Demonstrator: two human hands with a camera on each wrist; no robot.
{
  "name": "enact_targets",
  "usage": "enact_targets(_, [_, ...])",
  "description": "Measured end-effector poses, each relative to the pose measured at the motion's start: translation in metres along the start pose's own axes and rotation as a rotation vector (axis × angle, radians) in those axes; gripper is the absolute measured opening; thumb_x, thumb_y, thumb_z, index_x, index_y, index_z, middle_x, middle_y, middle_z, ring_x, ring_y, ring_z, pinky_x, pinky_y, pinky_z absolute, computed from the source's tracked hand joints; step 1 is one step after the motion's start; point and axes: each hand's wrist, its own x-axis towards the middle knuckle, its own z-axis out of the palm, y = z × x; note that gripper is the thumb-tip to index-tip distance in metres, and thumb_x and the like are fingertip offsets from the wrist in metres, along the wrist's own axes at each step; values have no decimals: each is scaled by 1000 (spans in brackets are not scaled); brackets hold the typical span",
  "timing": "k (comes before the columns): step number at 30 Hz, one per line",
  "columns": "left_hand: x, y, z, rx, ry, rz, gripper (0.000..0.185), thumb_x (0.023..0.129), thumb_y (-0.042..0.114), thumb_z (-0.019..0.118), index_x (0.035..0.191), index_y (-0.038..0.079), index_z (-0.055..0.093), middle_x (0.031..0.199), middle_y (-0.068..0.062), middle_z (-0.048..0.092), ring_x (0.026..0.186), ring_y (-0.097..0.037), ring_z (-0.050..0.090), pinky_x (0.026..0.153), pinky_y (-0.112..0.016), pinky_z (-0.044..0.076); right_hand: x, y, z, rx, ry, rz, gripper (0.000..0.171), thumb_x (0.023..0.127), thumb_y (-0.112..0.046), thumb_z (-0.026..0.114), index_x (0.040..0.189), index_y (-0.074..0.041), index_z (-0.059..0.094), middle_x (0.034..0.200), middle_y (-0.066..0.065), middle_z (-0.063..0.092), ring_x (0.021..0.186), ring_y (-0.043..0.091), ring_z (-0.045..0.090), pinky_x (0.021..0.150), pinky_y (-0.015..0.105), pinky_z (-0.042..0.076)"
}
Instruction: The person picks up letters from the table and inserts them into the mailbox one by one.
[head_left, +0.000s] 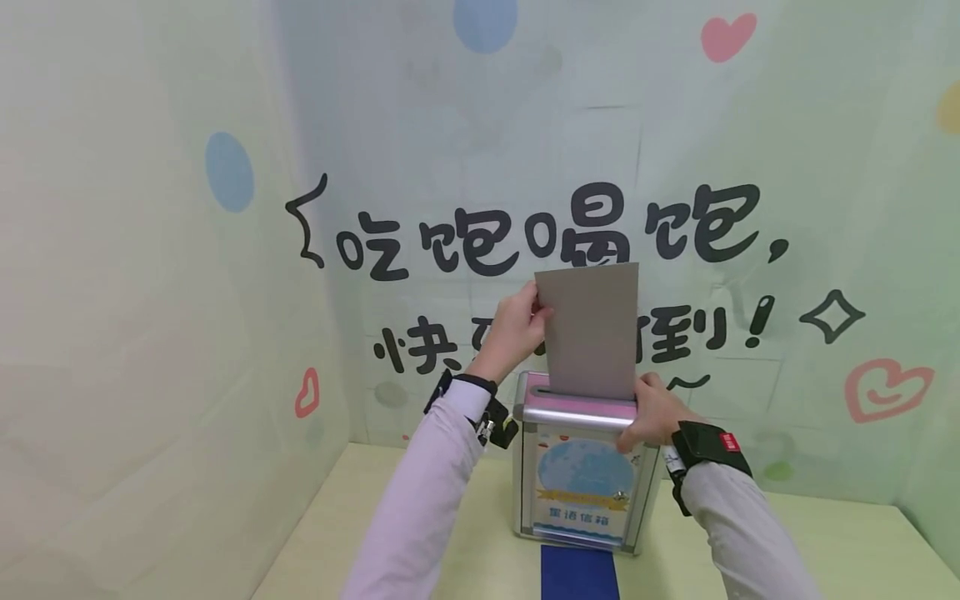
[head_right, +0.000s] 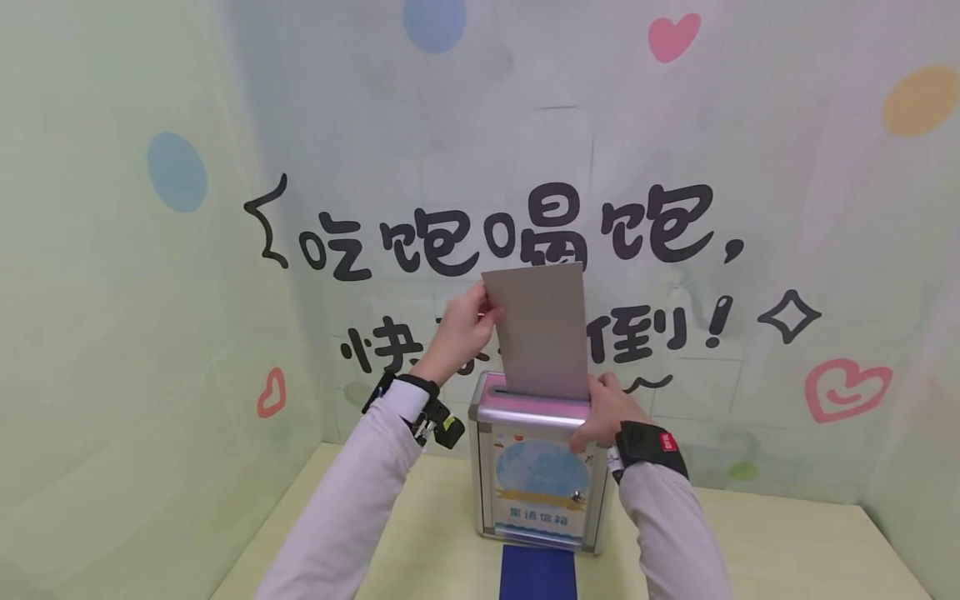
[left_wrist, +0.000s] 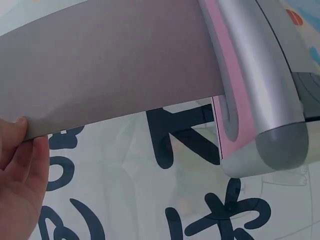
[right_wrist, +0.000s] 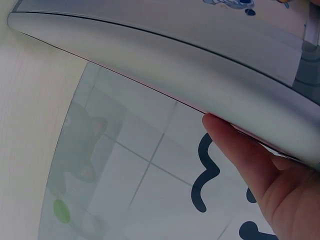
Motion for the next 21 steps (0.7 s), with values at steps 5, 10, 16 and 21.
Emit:
enact_targets(5, [-1, -1, 6, 14, -55, -19, 13, 87, -3, 51, 100, -3, 52, 89, -15, 63, 80, -21, 61, 66, -23, 49, -1, 2, -1, -14, -1, -2, 95, 43, -22, 79, 128, -3, 40, 118, 21, 34, 86, 31, 47, 66, 39, 44])
enact_targets(10, [-8, -4, 22, 93, -168, -34, 7, 89, 0, 51, 95, 0, 53, 86, -12, 63, 77, -18, 59, 64, -22, 47, -2, 0, 0, -13, -9, 3, 94, 44, -23, 78, 127, 1, 40, 120, 22, 33, 89, 32, 45, 68, 40, 44])
enact_targets(16, [-16, -10, 35, 126, -208, -44, 2, 88, 1, 52, 88, 2, 50, 75, -8, 57, 64, -15, 52, 55, -21, 42, -1, -3, 0, -23, 2, -10, 92, 44, -22, 78, 126, 2, 42, 118, 21, 35, 92, 30, 40, 69, 39, 43])
enact_targets(21, [-27, -18, 40, 133, -272, -67, 4, 86, 1, 54, 89, 4, 53, 74, -5, 57, 63, -12, 50, 55, -19, 40, -4, -10, -3, -2, -7, 6, 92, 44, -20, 79, 126, 2, 41, 119, 22, 33, 91, 31, 42, 70, 41, 43])
